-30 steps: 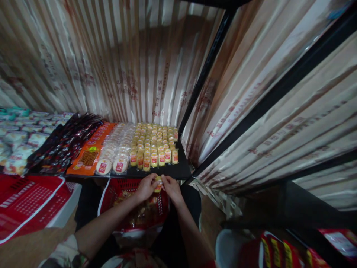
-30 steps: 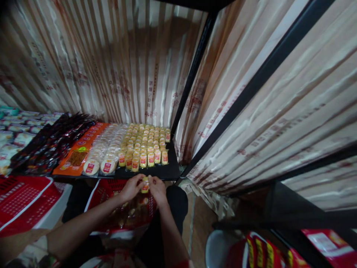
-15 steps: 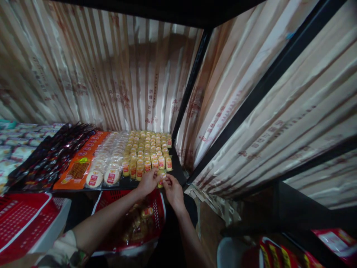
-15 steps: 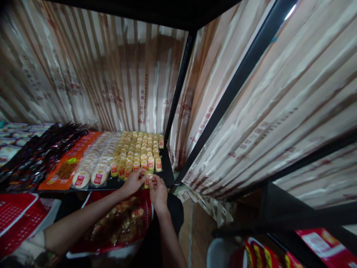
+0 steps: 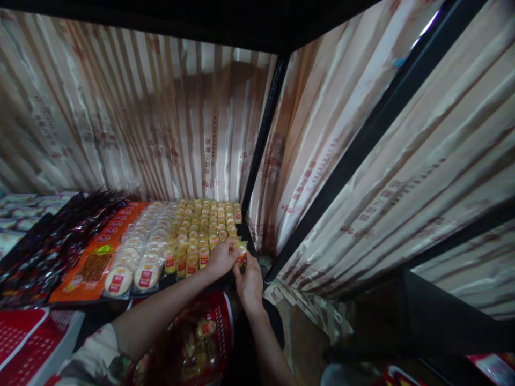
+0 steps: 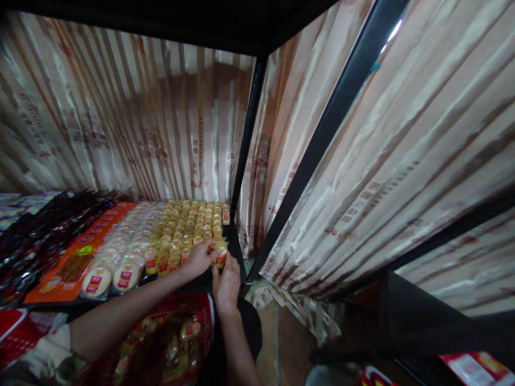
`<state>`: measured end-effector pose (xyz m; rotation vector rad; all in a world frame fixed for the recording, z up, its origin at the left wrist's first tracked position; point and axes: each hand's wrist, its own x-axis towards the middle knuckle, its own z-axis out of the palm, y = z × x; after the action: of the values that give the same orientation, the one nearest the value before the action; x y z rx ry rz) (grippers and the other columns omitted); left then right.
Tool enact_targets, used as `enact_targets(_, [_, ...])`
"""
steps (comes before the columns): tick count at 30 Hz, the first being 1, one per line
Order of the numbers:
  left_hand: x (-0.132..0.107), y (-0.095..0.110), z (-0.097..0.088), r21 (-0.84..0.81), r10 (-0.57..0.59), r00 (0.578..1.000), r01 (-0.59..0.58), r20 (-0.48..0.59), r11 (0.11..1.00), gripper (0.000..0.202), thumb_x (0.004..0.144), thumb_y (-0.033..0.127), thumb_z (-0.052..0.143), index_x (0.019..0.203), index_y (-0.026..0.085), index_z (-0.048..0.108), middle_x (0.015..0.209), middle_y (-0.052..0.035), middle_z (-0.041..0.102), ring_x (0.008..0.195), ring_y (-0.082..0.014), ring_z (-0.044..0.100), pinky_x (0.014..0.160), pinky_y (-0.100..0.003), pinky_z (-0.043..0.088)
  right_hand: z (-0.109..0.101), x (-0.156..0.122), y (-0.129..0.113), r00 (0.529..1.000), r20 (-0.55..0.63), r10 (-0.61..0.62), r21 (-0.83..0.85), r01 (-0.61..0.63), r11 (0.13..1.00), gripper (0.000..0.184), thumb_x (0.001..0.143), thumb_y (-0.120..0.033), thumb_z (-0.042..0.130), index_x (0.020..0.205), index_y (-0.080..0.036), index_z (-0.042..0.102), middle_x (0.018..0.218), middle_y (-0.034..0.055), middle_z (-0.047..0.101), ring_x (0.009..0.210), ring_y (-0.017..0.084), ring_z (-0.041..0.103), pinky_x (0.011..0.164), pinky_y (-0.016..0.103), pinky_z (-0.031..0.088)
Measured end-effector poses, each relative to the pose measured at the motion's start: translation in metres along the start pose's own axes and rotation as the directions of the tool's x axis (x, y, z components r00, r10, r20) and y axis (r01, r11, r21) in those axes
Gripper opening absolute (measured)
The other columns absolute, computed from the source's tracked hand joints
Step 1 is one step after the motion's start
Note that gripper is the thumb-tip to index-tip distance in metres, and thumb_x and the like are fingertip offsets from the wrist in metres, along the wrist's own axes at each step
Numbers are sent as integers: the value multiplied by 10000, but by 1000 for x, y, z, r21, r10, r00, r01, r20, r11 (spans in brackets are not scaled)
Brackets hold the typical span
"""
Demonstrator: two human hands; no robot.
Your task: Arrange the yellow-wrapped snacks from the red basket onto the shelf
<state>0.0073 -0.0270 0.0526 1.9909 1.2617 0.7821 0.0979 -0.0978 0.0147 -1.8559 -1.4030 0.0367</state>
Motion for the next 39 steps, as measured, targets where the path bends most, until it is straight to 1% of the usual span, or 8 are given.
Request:
enact_targets(7, [34, 12, 6, -43, 11, 1000, -11, 5, 999, 191, 796, 271, 530, 950, 172, 584, 791, -4, 660, 721, -122, 602, 720, -244, 475, 5, 33, 12, 996, -81, -23, -31, 20, 999, 414, 828, -248, 435, 1213, -113, 505, 1059, 149, 608, 1002, 244, 549, 886, 370, 439])
enact_targets(11, [57, 13, 12, -93, 3, 1000, -4, -11, 996, 258, 782, 223, 547, 1032, 161, 563, 889, -31, 676, 785, -131, 622, 761, -253, 491, 10, 57, 16, 994, -108, 9, -42, -14, 999, 438, 814, -255, 440, 1218, -99, 507, 1068, 153, 608, 1027, 247, 545, 899, 373, 432])
enact_targets(16, [80, 15, 15, -167, -4, 1000, -1, -26, 986, 202, 800, 158, 494, 982, 160, 582, 974, -48, 685, 865, -133, 631, 828, -260, 485, 17, 86, 21, 994, -97, 57, -22, -59, 998, 449, 819, -264, 435, 1228, -91, 501, 1113, 158, 598, 1043, 238, 547, 900, 347, 426])
enact_targets(19, [90, 14, 14, -113, -5, 1000, 2, -24, 994, 198, 813, 154, 454, 930, 161, 613, 926, -42, 692, 866, -141, 626, 838, -270, 472, 22, 100, 24, 990, -86, 107, -40, -111, 993, 446, 838, -301, 426, 1230, -102, 501, 1114, 165, 595, 1044, 244, 549, 868, 347, 430])
enact_targets(23, [107, 12, 13, -66, -39, 999, 41, 19, 997, 239, 810, 143, 427, 907, 156, 645, 874, -40, 692, 816, -144, 619, 776, -258, 470, 29, 114, 25, 989, -47, 142, -57, -144, 988, 428, 838, -296, 445, 1228, -130, 501, 1099, 142, 610, 1015, 232, 562, 865, 329, 417])
enact_targets(28, [129, 12, 11, -27, -69, 998, 69, 6, 997, 308, 789, 90, 431, 1027, 155, 617, 979, -64, 682, 876, -145, 618, 809, -247, 455, 31, 131, 21, 983, 11, 186, -76, -184, 980, 368, 827, -270, 472, 1168, -147, 538, 1038, 124, 629, 925, 225, 594, 781, 300, 426])
enact_targets(34, [149, 8, 6, 233, 17, 998, -29, 54, 972, 349, 799, 108, 413, 1095, 161, 591, 974, -77, 684, 897, -180, 621, 814, -281, 456, 37, 149, 22, 983, 37, 179, -64, -176, 982, 315, 834, -261, 466, 1111, -145, 560, 974, 101, 635, 844, 198, 602, 712, 270, 418])
enact_targets(39, [159, 5, 4, 388, 93, 989, -132, 117, 912, 292, 783, 99, 421, 957, 158, 648, 933, -98, 685, 916, -214, 619, 842, -307, 448, 50, 159, 29, 982, 60, 177, -114, -170, 979, 304, 832, -236, 473, 1113, -151, 550, 982, 103, 639, 833, 192, 611, 687, 257, 408])
